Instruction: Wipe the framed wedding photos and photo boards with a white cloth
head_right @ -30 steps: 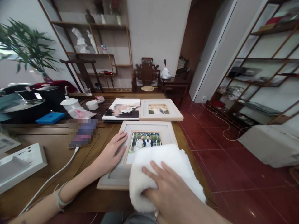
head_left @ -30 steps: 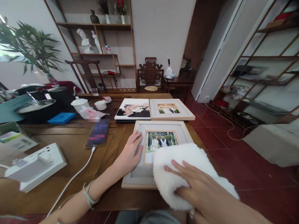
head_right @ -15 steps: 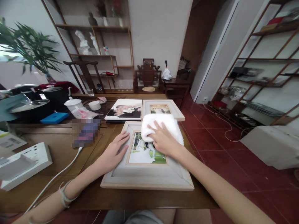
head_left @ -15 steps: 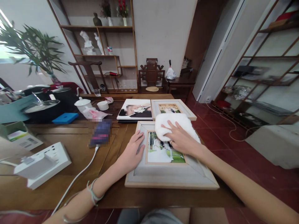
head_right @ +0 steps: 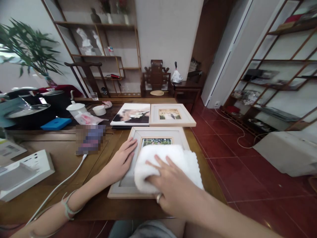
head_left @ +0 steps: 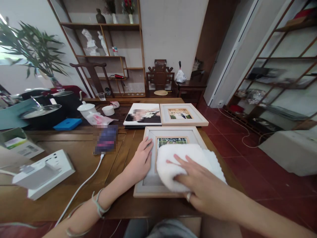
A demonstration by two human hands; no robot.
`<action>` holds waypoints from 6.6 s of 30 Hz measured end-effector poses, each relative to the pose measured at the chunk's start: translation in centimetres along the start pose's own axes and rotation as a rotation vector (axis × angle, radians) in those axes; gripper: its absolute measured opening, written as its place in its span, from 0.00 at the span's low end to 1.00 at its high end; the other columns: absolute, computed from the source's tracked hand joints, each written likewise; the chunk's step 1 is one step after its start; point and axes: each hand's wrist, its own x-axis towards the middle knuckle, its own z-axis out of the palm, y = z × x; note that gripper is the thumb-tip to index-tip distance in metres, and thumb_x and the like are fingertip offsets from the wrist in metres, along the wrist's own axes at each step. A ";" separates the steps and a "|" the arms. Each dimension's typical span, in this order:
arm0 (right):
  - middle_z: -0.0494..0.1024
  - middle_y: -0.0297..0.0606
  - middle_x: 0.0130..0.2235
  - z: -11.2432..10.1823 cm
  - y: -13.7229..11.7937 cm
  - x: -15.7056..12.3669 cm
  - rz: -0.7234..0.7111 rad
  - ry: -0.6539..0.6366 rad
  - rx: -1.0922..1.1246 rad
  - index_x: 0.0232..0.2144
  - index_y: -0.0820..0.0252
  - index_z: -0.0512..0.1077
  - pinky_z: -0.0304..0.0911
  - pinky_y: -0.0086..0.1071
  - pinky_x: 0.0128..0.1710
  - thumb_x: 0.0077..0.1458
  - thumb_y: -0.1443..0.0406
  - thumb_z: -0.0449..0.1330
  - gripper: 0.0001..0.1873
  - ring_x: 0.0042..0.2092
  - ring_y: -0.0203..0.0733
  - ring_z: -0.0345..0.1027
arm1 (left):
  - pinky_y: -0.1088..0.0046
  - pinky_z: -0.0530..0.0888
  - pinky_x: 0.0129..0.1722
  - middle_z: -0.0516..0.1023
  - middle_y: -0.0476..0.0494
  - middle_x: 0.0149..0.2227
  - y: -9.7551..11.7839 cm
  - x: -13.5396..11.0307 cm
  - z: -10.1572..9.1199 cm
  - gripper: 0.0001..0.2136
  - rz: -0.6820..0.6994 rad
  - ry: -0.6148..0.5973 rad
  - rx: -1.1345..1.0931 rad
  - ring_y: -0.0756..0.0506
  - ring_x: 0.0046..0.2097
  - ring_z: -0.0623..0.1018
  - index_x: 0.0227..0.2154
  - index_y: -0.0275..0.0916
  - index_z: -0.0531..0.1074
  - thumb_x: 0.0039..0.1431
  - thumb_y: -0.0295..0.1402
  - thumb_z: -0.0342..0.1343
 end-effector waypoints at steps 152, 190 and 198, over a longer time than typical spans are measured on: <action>0.71 0.54 0.45 -1.7 8.7 3.8 0.062 0.153 -0.442 0.36 0.65 0.72 0.59 0.40 0.42 0.42 0.76 0.49 0.19 0.44 0.51 0.66 | 0.60 0.65 0.56 0.69 0.37 0.53 1.4 0.9 -1.1 0.17 -0.011 0.012 -0.014 0.41 0.55 0.69 0.48 0.35 0.68 0.56 0.33 0.49; 0.67 0.37 0.54 -1.8 -0.9 -5.0 0.101 -0.031 -0.134 0.40 0.48 0.71 0.56 0.41 0.52 0.40 0.77 0.48 0.27 0.58 0.46 0.55 | 0.58 0.63 0.56 0.65 0.34 0.57 0.6 1.1 -1.1 0.19 0.081 -0.058 0.052 0.40 0.58 0.65 0.51 0.33 0.65 0.60 0.35 0.44; 0.58 0.45 0.60 0.2 4.7 0.7 0.109 0.219 -0.392 0.48 0.58 0.67 0.44 0.49 0.58 0.41 0.78 0.52 0.30 0.62 0.54 0.44 | 0.58 0.62 0.57 0.63 0.35 0.58 0.3 1.2 -1.4 0.19 0.128 -0.108 0.059 0.41 0.59 0.63 0.52 0.35 0.64 0.60 0.34 0.44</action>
